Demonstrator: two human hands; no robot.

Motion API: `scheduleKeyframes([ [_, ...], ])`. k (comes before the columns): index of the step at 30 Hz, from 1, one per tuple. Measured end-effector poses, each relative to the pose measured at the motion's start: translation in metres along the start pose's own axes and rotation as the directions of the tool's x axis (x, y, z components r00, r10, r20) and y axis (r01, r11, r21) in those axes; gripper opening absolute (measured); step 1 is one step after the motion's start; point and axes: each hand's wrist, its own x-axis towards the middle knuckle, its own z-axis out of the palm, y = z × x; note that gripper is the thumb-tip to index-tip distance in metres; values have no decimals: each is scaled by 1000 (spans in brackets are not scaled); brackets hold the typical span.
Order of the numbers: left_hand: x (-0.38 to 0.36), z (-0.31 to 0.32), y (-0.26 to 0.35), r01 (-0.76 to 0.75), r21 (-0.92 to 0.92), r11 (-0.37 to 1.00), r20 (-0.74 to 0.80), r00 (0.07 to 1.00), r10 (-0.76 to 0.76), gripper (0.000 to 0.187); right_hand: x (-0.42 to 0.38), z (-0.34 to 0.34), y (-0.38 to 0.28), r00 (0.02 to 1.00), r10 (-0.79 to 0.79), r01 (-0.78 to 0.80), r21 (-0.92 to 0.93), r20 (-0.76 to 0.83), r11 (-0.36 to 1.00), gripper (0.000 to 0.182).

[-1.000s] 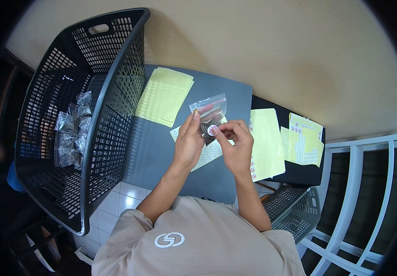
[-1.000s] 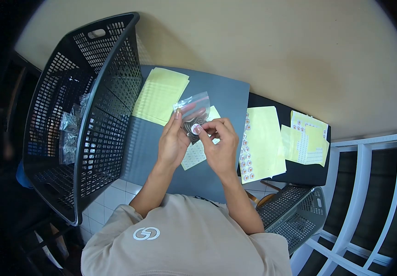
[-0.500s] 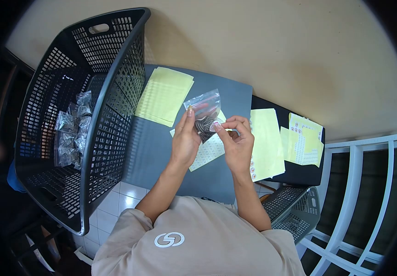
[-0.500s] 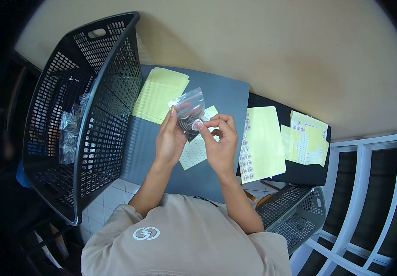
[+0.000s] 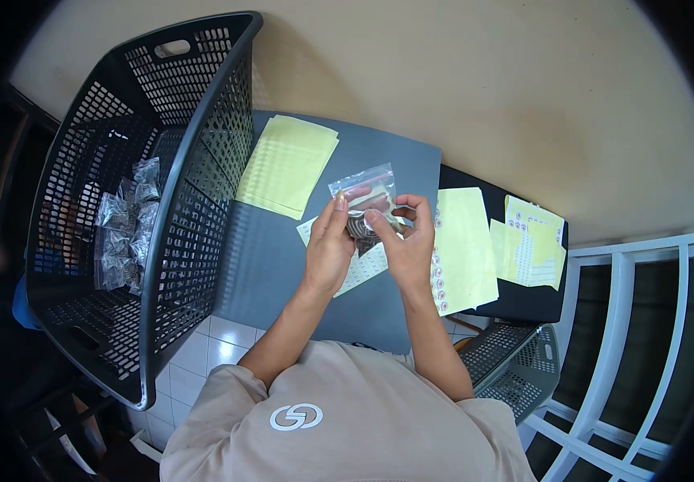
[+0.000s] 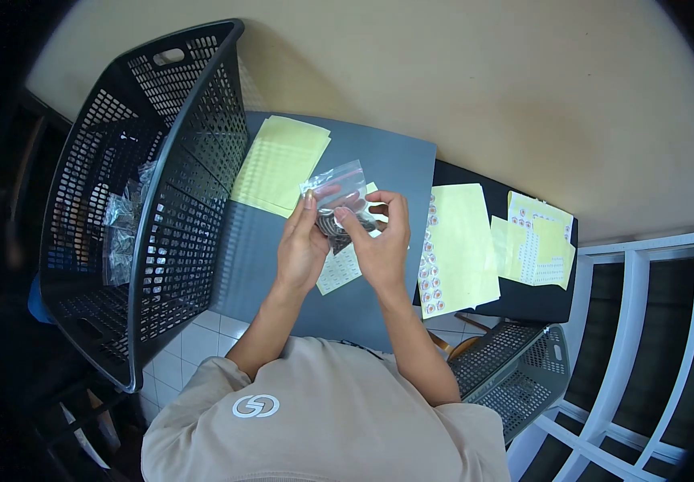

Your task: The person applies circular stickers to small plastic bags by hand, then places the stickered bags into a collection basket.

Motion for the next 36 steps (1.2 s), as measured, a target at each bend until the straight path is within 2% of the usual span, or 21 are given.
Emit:
scheduleKeyframes([
  [2, 0, 0, 1, 12, -73, 997, -24, 1000, -14, 45, 4, -1, 7, 988, 126, -140, 181, 88, 974, 30],
  [4, 0, -5, -5, 18, -69, 997, -26, 999, -20, 44, 4, -1, 10, 984, 150, -168, 223, 96, 960, 26],
  [6, 0, -8, -7, 23, -66, 998, -34, 999, -26, 44, 3, -3, 14, 945, 264, -319, 373, 191, 871, 25],
  [10, -4, -19, -15, 50, -111, 993, -81, 995, -60, 39, -5, -2, 31, 930, 310, -356, 279, 195, 892, 23],
  [12, -6, -30, -24, 61, -116, 991, -113, 991, -74, 37, -15, 1, 54, 968, 52, -59, 19, 245, 998, 22],
  [13, -7, -36, -26, 84, -107, 991, -120, 988, -96, 36, -20, 1, 50, 946, 155, -176, 50, 284, 983, 21],
  [14, -8, -42, -28, 102, -98, 990, -126, 985, -114, 35, -23, 0, 51, 945, 165, -186, 48, 284, 981, 21],
  [16, -12, -51, -29, 123, -99, 987, -150, 979, -137, 34, -28, -3, 53, 899, 196, -276, 159, 393, 948, 15],
  [20, -18, -69, -32, 137, -102, 985, -219, 963, -156, 35, -32, -18, 67, 816, 239, -356, 132, 526, 925, 18],
  [22, -22, -71, -33, 161, -48, 986, -210, 963, -167, 37, -36, -15, 65, 828, 256, -346, 96, 499, 933, 22],
  [24, -23, -71, -31, 167, -36, 985, -216, 961, -170, 37, -38, -9, 52, 952, 151, -163, 23, 266, 986, 24],
  [25, -23, -70, -31, 170, -24, 985, -217, 961, -171, 38, -36, -8, 42, 966, 73, -77, 5, 249, 997, 26],
  [26, -22, -70, -30, 168, -24, 985, -221, 961, -169, 38, -35, -8, 36, 965, 74, -78, 6, 252, 997, 26],
  [28, -23, -70, -28, 200, 94, 975, -159, 970, -183, 38, -35, -8, 27, 920, -73, 131, -127, 384, 983, 26],
  [29, -23, -70, -28, 200, 94, 975, -162, 970, -183, 38, -35, -8, 24, 920, -71, 129, -126, 386, 984, 26],
  [32, -20, -71, -27, 248, 165, 955, -161, 962, -222, 38, -34, -6, 17, 848, -195, 365, -277, 492, 889, 25],
  [34, -18, -75, -28, 266, 283, 922, -131, 963, -238, 37, -32, -8, 13, 833, -181, 370, -284, 522, 884, 24],
  [36, -17, -76, -28, 271, 322, 907, -123, 962, -244, 37, -31, -8, 13, 819, -166, 374, -292, 549, 880, 22],
])
